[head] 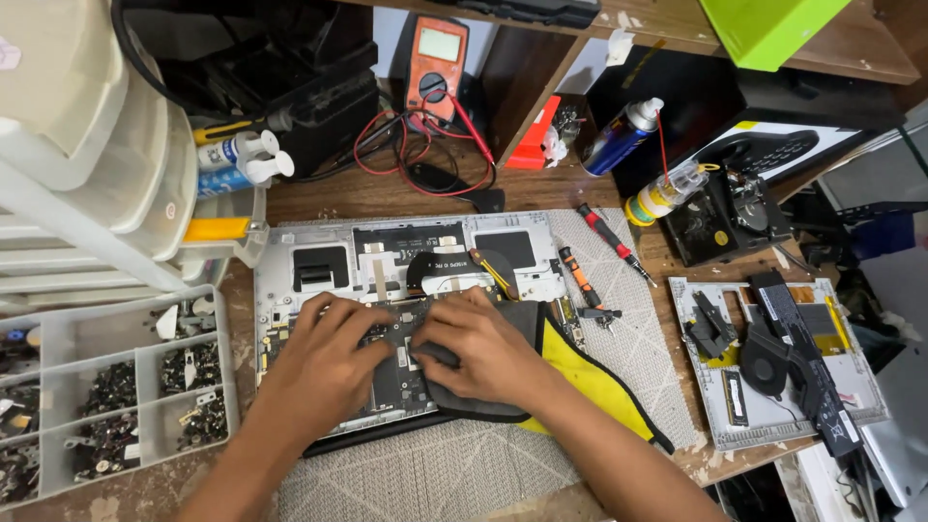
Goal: Cleaning and inspecting internal laptop components using a microfiber cloth and a precision tool
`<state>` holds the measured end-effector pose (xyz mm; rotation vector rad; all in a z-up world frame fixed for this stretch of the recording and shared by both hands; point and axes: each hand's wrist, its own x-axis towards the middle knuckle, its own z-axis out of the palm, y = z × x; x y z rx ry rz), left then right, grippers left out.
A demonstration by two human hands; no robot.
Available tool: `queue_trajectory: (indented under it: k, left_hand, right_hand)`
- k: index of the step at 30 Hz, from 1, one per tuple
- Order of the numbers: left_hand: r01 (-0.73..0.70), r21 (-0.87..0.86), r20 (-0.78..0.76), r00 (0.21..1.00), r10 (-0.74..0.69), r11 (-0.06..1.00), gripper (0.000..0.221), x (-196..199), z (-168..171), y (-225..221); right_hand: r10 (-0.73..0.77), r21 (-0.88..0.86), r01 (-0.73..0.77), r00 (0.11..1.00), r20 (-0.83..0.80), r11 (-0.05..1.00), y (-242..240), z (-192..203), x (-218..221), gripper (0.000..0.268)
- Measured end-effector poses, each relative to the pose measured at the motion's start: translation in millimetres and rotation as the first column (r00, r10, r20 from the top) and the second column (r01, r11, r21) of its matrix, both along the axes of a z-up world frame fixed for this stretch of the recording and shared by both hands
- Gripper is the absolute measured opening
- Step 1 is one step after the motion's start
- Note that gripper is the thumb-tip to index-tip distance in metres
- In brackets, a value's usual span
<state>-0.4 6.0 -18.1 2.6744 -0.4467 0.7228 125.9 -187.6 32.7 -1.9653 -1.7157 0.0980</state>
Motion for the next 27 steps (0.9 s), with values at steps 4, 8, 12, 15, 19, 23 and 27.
queue_trajectory:
  k: [4,8,12,15,19,23,27]
  left_hand:
    - [-0.012,0.017,-0.039,0.999,0.013,1.0,0.019,0,1,-2]
    - [-0.041,-0.006,-0.049,0.998,0.04,0.999,0.013,-2,10,-5]
    - [-0.075,-0.028,-0.07,0.995,0.073,0.997,0.013,-1,20,-8]
    - [-0.071,-0.028,-0.047,0.996,0.07,0.997,0.012,-2,14,-9]
    - [-0.075,-0.041,-0.013,0.997,0.074,0.996,0.012,-2,13,-10]
    - [-0.086,-0.042,-0.033,0.996,0.084,0.995,0.014,-2,16,-10]
    - [-0.051,-0.038,-0.089,0.995,0.048,0.998,0.023,-3,16,-6]
  right_hand:
    - [0.051,-0.087,-0.056,0.997,-0.062,0.995,-1,-6,5,0.01]
    - [-0.037,-0.007,0.037,0.994,-0.099,0.999,2,-4,0,0.005]
    - [0.027,0.032,-0.023,0.988,-0.151,0.999,0,-4,5,0.005]
    - [-0.046,0.074,0.055,0.992,-0.121,0.996,2,-7,-1,0.006]
    - [-0.116,0.135,0.13,0.988,-0.106,0.982,2,-15,-3,0.007]
    - [-0.165,0.322,0.276,0.928,-0.334,0.906,-10,-39,17,0.009]
    - [-0.141,0.317,0.416,0.766,-0.627,0.852,-22,-42,35,0.002]
